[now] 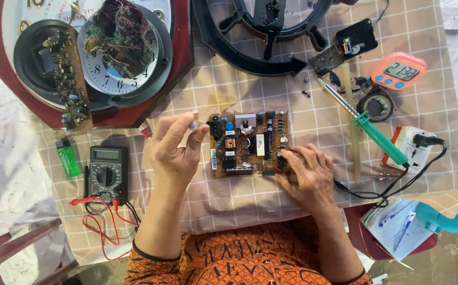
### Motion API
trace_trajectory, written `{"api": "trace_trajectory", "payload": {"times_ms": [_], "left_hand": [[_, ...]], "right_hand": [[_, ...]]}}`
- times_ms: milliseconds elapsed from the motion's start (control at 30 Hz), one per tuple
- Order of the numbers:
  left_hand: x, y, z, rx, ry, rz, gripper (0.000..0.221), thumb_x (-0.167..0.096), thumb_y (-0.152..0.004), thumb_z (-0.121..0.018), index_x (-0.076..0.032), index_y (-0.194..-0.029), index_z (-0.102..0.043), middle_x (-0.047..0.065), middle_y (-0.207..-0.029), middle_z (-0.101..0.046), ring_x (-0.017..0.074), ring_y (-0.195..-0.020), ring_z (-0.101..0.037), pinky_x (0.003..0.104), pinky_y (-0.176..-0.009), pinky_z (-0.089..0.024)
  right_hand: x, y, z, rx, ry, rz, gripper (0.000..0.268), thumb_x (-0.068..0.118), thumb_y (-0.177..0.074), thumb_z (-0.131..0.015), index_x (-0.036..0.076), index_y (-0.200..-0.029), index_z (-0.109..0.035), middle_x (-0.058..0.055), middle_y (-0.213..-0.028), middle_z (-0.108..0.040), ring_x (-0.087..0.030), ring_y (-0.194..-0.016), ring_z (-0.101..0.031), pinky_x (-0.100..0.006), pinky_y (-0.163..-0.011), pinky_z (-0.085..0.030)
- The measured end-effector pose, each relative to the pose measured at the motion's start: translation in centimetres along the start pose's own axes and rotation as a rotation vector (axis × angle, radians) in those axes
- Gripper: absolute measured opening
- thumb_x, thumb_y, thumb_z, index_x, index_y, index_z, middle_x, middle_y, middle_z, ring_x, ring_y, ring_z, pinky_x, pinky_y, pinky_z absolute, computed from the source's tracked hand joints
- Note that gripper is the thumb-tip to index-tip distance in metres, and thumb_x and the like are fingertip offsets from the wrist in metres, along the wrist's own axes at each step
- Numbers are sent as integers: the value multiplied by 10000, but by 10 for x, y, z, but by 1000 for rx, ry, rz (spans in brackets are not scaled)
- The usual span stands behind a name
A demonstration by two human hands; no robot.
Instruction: Repairing an electronic circuit board by applying flux and soldering components using a soldering iron.
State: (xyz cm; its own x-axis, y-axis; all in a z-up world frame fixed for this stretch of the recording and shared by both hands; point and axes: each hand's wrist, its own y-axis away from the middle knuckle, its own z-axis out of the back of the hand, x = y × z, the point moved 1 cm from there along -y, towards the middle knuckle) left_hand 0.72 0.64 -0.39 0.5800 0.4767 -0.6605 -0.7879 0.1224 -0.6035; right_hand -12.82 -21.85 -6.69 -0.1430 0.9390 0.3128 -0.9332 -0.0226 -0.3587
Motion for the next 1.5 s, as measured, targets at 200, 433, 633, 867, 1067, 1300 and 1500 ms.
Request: {"api": "trace_trajectory", "payload": {"times_ms": [200, 433, 633, 867, 1067, 1300, 1500], "left_hand": [[2, -8, 6, 53, 65, -11, 179, -84, -718, -734, -57, -874, -652, 89, -789, -623, 267, -733, -628, 328, -674, -497], [-16, -2, -16, -46, 334, 148, 131, -155, -889, -519, -40, -949, -498, 115, -899, -572, 218, -882, -580, 340, -771, -471], [-8, -1, -28, -67, 443, 120, 280, -277, -933, -368, -2, -923, -419, 65, -735, -444, 196, -719, -539, 304, -721, -459], [0, -12, -24, 54, 489, 100, 368, -353, -929, -328, -31, -802, -450, 24, -648, -415, 153, -613, -496, 268, -633, -426], [3, -10, -23, 147, 552, 69, 354, -335, -930, -327, -33, -806, -464, 29, -646, -420, 159, -623, -496, 263, -639, -422], [-17, -14, -6, -73, 779, 210, 300, -364, -931, -371, -72, -986, -406, 53, -846, -425, 161, -832, -493, 253, -806, -404], [-8, 16, 22, -61, 816, 234, 281, -203, -929, -377, 17, -1104, -375, 144, -787, -445, 311, -852, -555, 391, -819, -474]], "right_hand": [[1, -1, 1, -10, -6, 1, 510, 369, -618, -689, 234, -1095, -571, -18, -1049, -523, -237, -1032, -490, -321, -821, -318], [-2, 2, -3, -28, 4, 8, 488, 384, -628, -683, 228, -1079, -581, -21, -1053, -524, -232, -1039, -488, -322, -831, -315], [-2, 0, -3, -24, -17, 18, 472, 388, -645, -665, 218, -1076, -580, -32, -1043, -519, -241, -1030, -492, -317, -822, -311], [-2, -1, -2, -11, -46, 12, 452, 408, -681, -637, 208, -1083, -579, -46, -1042, -518, -254, -1024, -487, -330, -820, -311], [-1, -2, 0, 1, -41, 11, 454, 408, -674, -636, 214, -1080, -575, -38, -1045, -517, -253, -1024, -490, -329, -828, -317], [-3, 3, -4, -37, 15, 9, 500, 400, -598, -692, 225, -1052, -578, -25, -1046, -522, -252, -1030, -496, -329, -830, -330], [-2, 4, -2, -39, -50, -27, 437, 450, -700, -620, 220, -1069, -576, -25, -1037, -530, -245, -1046, -495, -330, -838, -322]]}}
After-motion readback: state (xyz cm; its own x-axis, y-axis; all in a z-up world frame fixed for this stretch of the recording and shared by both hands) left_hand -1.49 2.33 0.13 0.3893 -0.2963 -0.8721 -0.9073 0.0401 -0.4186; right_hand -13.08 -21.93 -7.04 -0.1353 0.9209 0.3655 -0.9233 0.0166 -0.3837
